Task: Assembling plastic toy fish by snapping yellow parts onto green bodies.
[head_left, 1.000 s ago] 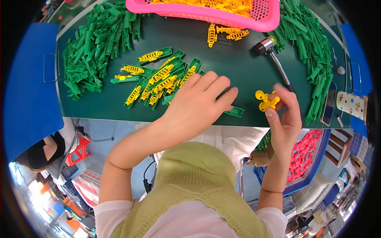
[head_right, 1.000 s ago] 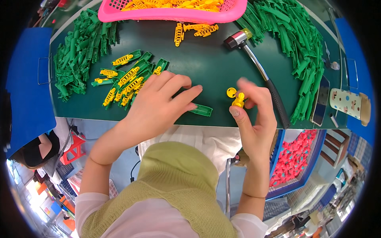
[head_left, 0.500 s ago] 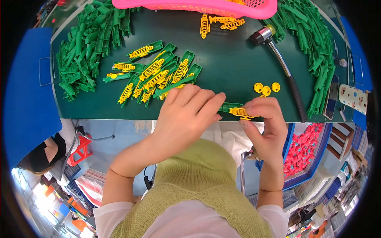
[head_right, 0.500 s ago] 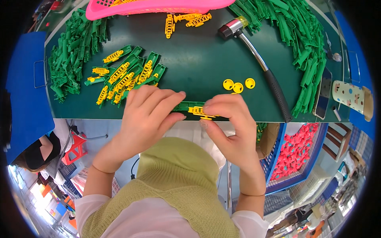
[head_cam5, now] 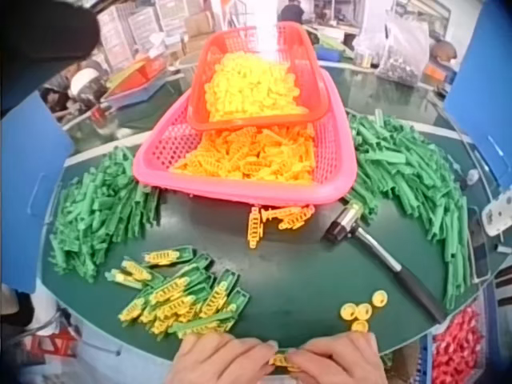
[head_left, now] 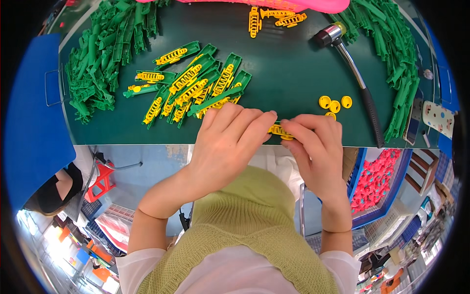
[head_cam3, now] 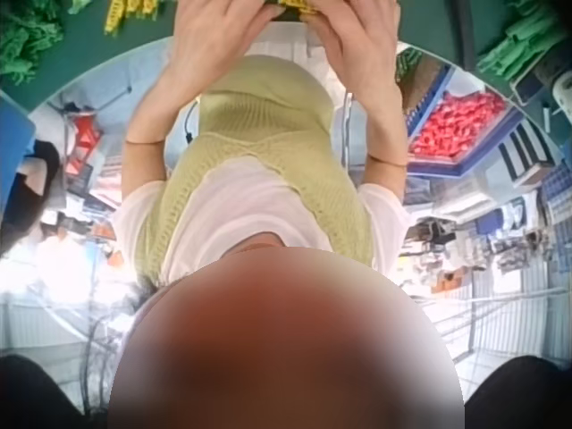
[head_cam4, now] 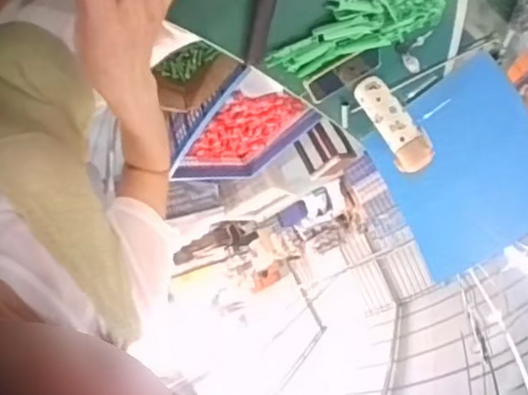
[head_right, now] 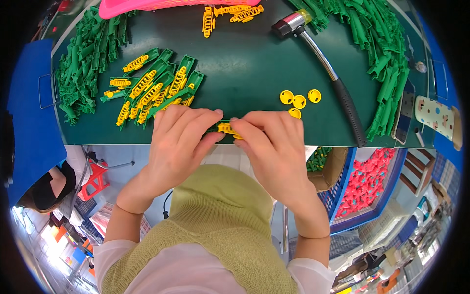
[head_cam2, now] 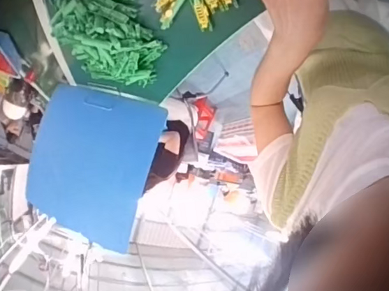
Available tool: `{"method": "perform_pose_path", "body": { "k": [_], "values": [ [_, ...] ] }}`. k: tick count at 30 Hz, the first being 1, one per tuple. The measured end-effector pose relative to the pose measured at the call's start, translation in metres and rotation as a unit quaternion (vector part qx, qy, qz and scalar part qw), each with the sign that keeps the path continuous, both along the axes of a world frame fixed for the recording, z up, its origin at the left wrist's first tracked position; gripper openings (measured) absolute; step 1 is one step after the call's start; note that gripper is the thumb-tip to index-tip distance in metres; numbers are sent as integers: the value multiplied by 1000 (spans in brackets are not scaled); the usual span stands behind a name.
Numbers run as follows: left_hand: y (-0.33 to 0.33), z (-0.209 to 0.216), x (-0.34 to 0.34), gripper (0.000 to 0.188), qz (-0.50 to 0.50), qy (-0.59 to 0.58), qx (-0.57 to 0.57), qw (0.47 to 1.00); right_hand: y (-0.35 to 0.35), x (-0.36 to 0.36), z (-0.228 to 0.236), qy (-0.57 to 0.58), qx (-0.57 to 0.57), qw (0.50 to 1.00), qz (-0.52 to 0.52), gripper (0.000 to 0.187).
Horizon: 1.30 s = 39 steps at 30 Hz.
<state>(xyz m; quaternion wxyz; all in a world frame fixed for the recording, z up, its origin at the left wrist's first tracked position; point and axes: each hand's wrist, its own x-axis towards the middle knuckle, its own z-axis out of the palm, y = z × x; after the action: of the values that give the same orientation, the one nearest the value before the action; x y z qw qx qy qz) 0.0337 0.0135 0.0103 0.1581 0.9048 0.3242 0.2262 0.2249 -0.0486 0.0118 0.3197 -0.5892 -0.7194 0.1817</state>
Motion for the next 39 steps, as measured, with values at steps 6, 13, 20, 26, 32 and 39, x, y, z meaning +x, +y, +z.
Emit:
{"method": "perform_pose_path", "body": {
  "k": [6, 13, 20, 26, 32, 39],
  "values": [
    [-1, -1, -1, 39, 1, 5, -4, 1000, 6, -3, -6, -26, 18, 999, 24, 41],
    [0, -5, -4, 33, -15, 4, 3, 1000, 9, -6, -3, -53, 30, 998, 31, 33],
    [-1, -6, -5, 27, -19, -3, 0, 1000, 10, -5, 3, -54, -8, 998, 37, 34],
    [1, -5, -6, 24, -34, 2, 23, 999, 9, -3, 2, -15, -39, 999, 20, 31],
    [4, -2, -4, 24, -50, 39, 46, 997, 13, -2, -3, -58, -8, 997, 45, 31],
    [3, 16, -17, 32, 21, -36, 26, 999, 5, 10, 10, 28, 44, 998, -41, 37]
  ]
}}
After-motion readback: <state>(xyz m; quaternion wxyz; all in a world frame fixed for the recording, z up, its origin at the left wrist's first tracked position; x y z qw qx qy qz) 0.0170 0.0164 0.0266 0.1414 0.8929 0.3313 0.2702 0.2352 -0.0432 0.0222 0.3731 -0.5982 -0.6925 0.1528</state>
